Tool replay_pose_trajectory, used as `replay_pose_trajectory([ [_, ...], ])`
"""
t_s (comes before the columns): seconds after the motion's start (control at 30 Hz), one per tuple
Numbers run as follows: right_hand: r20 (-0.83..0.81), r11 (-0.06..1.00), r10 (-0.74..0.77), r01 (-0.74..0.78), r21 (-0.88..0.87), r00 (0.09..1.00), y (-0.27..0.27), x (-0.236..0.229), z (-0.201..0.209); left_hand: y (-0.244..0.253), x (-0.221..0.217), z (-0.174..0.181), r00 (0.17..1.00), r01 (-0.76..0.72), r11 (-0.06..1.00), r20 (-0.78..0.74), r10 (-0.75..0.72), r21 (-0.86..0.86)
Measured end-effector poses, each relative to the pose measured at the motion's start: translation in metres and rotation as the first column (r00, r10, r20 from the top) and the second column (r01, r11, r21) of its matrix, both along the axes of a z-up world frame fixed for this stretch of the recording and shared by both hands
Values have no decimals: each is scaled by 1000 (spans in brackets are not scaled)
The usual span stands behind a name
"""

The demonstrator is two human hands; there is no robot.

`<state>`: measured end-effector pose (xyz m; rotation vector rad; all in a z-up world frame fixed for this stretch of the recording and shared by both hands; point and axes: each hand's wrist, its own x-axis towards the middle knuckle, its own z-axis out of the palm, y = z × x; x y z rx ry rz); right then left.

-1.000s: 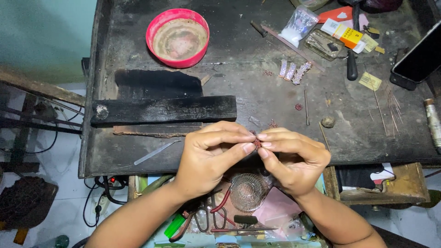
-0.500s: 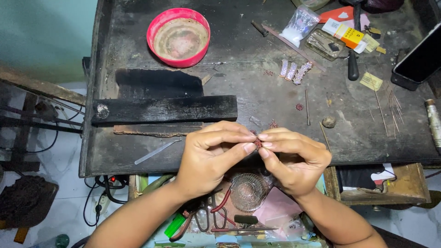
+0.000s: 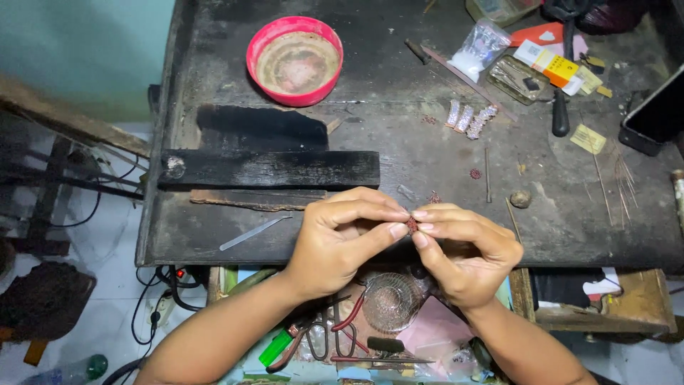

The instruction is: A person is refining a jewelry piece by carefully setting small red stones into a metal frame at a workshop bench.

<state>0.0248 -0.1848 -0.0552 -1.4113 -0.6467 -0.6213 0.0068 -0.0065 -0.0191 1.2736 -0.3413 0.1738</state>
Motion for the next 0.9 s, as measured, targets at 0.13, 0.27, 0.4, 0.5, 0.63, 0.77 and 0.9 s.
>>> replay_pose_trajectory([
  [0.13, 32, 999, -17, 19, -36, 999, -1, 1, -3, 0, 1, -10, 998, -28, 1000, 55, 28, 0],
  [0.27, -21, 985, -105, 102, -137, 994, 3, -9, 1, 5, -4, -16, 998, -40, 999, 47, 40, 8],
  [0.4, -71, 955, -218, 198, -219, 973, 0, -10, -6, 13, -4, -22, 999, -47, 998, -19, 47, 38],
  [0.5, -74, 959, -208, 189, -211, 975, -2, -9, -12, 16, -2, -26, 993, -31, 999, -117, 30, -11],
  [0.63, -87, 962, -190, 168, -214, 978, -1, -9, -15, 17, -3, -21, 980, -81, 994, -175, 94, 79],
  [0.77, -82, 963, -175, 154, -220, 981, 0, -9, -16, 16, -3, -19, 993, -121, 973, 27, 118, 196],
  [0.9, -77, 966, -158, 138, -217, 984, 0, -8, -19, 14, -3, -26, 956, -193, 932, 271, 109, 307],
])
